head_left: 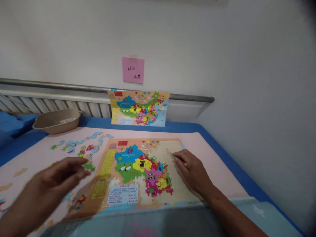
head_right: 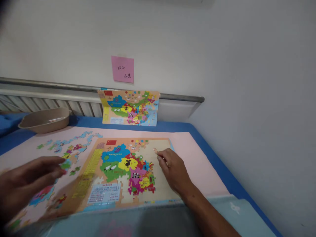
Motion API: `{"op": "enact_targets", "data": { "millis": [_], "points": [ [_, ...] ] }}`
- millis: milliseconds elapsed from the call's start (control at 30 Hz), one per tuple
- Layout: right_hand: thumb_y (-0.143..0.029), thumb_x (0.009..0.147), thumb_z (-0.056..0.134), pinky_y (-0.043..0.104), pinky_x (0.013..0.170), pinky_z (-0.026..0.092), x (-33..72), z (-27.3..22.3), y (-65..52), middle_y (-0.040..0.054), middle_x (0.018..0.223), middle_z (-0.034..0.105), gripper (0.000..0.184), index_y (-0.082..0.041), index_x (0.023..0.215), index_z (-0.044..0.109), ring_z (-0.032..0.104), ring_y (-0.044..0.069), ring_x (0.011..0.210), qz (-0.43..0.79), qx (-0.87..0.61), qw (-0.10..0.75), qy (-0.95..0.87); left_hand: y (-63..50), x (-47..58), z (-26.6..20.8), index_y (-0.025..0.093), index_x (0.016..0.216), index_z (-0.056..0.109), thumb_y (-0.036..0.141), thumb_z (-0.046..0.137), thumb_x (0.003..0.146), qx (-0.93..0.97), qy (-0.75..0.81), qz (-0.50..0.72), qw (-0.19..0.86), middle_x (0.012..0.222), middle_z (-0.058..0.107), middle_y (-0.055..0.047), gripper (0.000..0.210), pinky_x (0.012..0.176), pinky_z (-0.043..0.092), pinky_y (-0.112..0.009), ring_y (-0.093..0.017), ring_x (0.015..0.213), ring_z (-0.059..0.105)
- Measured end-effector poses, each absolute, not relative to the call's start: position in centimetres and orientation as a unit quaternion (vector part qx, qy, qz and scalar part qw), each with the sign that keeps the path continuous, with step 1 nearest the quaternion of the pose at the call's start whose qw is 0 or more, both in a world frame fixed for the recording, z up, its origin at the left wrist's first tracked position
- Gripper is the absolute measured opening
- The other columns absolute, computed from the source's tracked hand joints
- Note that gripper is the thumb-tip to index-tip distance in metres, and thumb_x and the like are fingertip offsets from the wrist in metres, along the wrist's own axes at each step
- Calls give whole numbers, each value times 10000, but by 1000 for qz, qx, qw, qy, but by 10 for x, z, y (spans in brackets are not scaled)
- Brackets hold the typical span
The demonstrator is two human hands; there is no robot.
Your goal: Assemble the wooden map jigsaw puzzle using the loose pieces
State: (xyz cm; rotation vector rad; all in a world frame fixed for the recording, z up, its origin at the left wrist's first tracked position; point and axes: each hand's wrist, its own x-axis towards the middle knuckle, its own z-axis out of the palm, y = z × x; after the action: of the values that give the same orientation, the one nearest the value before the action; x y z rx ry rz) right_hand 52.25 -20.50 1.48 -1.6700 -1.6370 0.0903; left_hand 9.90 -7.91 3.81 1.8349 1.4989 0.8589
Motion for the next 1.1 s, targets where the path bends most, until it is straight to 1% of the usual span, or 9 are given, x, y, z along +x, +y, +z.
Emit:
{"op": "enact_targets", "data": {
  "millis": [67,133,233,300,433,533,700,867,1100],
  "points": [
    [-369,1005,546,329,768,468,503,26,-211,39,895,676,223,-220,963,706,624,198,836,149,-637,429,-622,-111,143,44,282,1122,714,617,715,833,726,489,294,385,965,785,-13,442,749,572,-278,-230,896,726],
    [-414,976,601,288,684,455,480,33,-217,8,819,649,225,-220,936,707,592,166,750,296,-595,475,-577,-137,183,50,262,1033,720,504,690,863,758,431,262,415,819,736,-9,298,648,525,-262,-201,751,683],
    [-474,892,733,264,661,451,451,35,-224,-8,787,640,281,-200,946,705,572,135,700,459,-524,518,-496,-160,230,55,232,851,690,411,644,817,730,413,275,469,707,654,5,187,605,467,-262,-174,659,609],
    [-503,832,804,267,680,462,440,33,-225,-1,802,654,353,-188,954,701,588,135,715,509,-497,532,-459,-165,251,53,218,804,659,409,632,798,703,399,286,515,701,621,8,193,593,430,-261,-161,649,564],
    [-511,775,846,253,625,414,440,22,-221,-30,721,607,391,-183,909,682,531,111,642,517,-496,560,-416,-163,271,43,211,748,587,398,654,761,660,380,304,572,670,545,31,199,550,337,-257,-134,618,477],
    [-485,758,850,251,617,389,443,14,-217,-26,732,608,374,-176,894,688,516,109,653,500,-509,564,-417,-161,275,35,206,744,577,353,666,760,642,372,315,591,675,535,40,173,569,339,-254,-120,622,461],
    [-457,764,826,248,585,392,441,10,-216,-40,674,611,342,-183,883,659,512,101,590,513,-510,558,-407,-161,275,31,192,780,600,331,718,718,605,365,308,637,647,524,54,193,554,327,-239,-104,590,440],
    [-485,756,830,254,589,421,438,10,-216,-21,696,664,400,-178,955,669,579,119,606,533,-515,542,-397,-161,272,30,169,852,648,349,751,720,583,352,296,670,668,606,20,246,563,346,-240,-109,586,494],
    [-538,779,824,253,595,410,435,8,-217,-14,680,648,425,-174,940,676,566,123,612,529,-499,540,-424,-161,268,26,168,957,715,316,724,754,590,329,288,678,655,558,42,251,563,309,-238,-98,573,441]
  ]
}}
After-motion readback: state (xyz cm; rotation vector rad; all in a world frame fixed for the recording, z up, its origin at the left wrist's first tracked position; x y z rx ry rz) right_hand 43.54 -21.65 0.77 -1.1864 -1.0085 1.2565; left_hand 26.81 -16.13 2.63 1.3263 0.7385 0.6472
